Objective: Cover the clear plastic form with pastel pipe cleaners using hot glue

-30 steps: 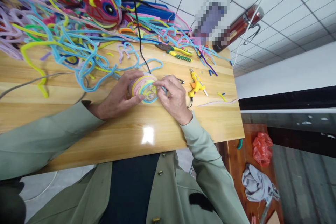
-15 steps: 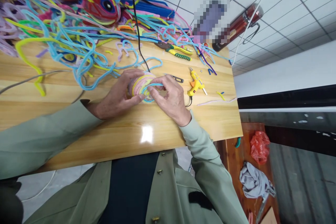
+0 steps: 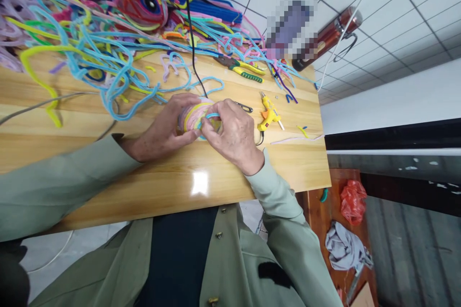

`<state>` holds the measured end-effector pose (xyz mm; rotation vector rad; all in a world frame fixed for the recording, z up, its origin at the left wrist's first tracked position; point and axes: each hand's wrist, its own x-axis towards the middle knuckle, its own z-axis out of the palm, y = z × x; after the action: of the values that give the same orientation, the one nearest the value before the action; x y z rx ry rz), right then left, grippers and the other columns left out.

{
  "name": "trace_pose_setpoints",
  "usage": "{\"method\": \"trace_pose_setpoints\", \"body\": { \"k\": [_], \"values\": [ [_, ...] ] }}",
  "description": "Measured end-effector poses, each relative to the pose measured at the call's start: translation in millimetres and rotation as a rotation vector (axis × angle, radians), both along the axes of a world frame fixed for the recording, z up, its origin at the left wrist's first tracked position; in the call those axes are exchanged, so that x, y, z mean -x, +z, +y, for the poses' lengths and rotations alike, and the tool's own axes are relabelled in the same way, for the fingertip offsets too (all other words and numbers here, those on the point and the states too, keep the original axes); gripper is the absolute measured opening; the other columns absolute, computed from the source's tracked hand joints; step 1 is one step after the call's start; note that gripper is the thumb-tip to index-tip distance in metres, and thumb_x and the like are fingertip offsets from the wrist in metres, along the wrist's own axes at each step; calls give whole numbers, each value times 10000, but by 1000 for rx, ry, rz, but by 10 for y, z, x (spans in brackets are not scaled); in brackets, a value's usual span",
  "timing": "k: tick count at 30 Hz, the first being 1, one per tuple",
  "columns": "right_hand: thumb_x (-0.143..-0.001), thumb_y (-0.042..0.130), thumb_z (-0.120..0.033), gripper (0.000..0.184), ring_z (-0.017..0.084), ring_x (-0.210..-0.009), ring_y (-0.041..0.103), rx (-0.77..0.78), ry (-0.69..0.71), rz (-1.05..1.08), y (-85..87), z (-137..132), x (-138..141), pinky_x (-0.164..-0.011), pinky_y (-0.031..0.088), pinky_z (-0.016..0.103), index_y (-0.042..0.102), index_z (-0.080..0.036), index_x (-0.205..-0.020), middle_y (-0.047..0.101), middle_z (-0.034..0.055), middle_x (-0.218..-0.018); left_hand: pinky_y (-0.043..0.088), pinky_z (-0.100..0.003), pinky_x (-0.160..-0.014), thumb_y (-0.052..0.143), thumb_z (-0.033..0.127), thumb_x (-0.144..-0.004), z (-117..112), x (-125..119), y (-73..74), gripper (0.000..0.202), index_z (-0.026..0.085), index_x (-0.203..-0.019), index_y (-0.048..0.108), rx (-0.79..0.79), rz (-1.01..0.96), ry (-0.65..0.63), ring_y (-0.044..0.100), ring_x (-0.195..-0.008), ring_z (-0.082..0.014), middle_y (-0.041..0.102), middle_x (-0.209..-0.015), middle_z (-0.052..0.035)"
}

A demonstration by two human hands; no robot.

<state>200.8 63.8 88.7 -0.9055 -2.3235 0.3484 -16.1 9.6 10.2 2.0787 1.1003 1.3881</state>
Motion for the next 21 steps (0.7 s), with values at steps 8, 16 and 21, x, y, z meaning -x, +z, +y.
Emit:
{"method": "trace_pose_setpoints", "body": {
  "k": [8, 16, 21],
  "values": [
    [-975, 718, -296, 81, 240, -863, 695, -103, 26, -121, 87, -16, 8, -764, 563, 383, 645, -265, -988, 721, 45, -921, 471, -634, -1345, 672, 495, -1116, 16, -17, -34, 570, 303, -1605, 451, -3, -46, -3, 566, -1546, -358, 601, -1577, -160],
    [-1061, 730, -355, 113, 196, -839, 705, 97, 21, 126, -4, 24, -94, -756, 642, 375, 683, -270, -1003, 756, 26, -980, 488, -618, -1327, 729, 430, -1085, 9, -19, -21, 593, 290, -1597, 464, -12, -46, 14, 593, -1522, -361, 617, -1567, -154],
    [-1037, 791, -379, 177, 177, -838, 687, 94, -41, 228, -123, 68, -141, -724, 608, 333, 724, -259, -926, 734, 8, -922, 522, -613, -1300, 707, 489, -1113, 29, -24, -39, 602, 268, -1612, 455, -48, -26, 20, 589, -1502, -360, 609, -1549, -133]
  ]
}}
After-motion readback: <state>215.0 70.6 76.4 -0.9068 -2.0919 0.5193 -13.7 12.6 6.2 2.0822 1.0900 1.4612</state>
